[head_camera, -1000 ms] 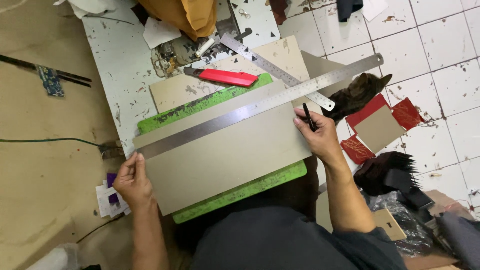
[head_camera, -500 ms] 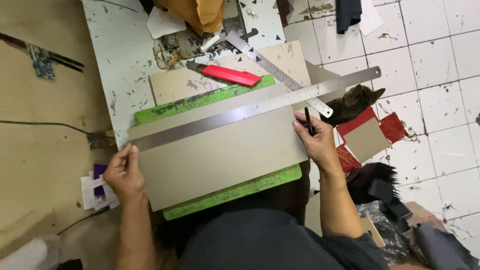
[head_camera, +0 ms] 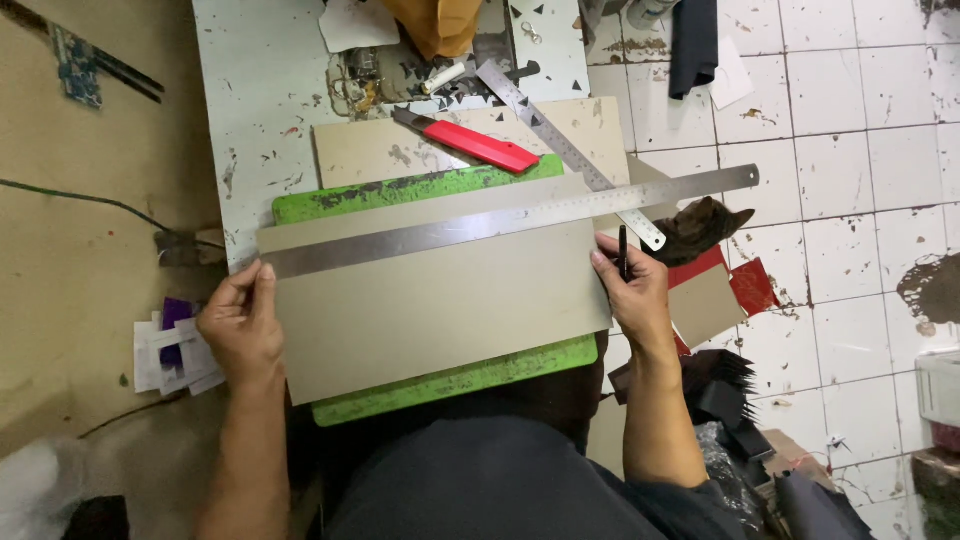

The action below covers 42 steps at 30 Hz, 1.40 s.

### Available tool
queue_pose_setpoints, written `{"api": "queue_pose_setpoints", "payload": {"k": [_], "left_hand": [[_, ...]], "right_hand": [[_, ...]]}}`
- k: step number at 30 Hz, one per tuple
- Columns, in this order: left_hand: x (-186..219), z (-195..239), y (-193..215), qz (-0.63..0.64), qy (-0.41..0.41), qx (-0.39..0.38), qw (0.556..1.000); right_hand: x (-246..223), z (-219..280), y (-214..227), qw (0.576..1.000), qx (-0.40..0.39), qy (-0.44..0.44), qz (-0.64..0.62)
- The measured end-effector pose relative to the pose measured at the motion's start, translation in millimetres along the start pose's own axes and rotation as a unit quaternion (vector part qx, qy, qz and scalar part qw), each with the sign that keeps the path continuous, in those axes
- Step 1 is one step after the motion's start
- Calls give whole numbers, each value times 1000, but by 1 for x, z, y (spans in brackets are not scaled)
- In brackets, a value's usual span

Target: Measure, mark, and cut a sheet of material using a ruler, pen, and utility knife

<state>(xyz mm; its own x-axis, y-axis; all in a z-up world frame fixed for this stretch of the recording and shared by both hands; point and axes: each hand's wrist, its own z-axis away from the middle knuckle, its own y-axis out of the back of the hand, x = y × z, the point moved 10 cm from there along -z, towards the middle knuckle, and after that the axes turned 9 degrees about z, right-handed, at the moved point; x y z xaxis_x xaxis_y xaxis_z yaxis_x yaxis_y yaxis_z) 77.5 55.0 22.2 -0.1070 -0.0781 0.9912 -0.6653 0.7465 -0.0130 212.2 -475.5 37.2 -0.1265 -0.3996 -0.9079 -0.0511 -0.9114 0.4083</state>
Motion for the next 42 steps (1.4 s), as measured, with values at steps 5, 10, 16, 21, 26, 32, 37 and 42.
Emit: {"api": "queue_pose_setpoints", "payload": {"k": [5, 10, 16, 21, 26, 32, 37, 42], "left_hand": [[1, 0, -1, 4, -2, -1, 1000], [1, -1, 0, -1, 1, -3, 1000], [-3, 1, -1, 13, 7, 1, 1000], [-11, 0, 0, 20, 12, 3, 1000], [3, 1, -5, 7, 10, -3, 1000], [8, 1, -6, 2, 10, -4, 1000], [-3, 1, -4, 25, 26, 0, 999], [-4, 1, -2, 24, 12, -5, 1000]], "right_hand": [[-6, 1, 1, 1000, 7, 1, -3], [3, 1, 1, 1000, 11, -1, -12], [-1, 1, 1, 1000, 9, -3, -12], [-6, 2, 0, 1000, 11, -7, -15], [-9, 5, 1, 999, 19, -20, -28], [0, 5, 0, 998, 24, -30, -42], [-4, 5, 1, 999, 20, -21, -27], [0, 5, 0, 998, 28, -31, -46]]}}
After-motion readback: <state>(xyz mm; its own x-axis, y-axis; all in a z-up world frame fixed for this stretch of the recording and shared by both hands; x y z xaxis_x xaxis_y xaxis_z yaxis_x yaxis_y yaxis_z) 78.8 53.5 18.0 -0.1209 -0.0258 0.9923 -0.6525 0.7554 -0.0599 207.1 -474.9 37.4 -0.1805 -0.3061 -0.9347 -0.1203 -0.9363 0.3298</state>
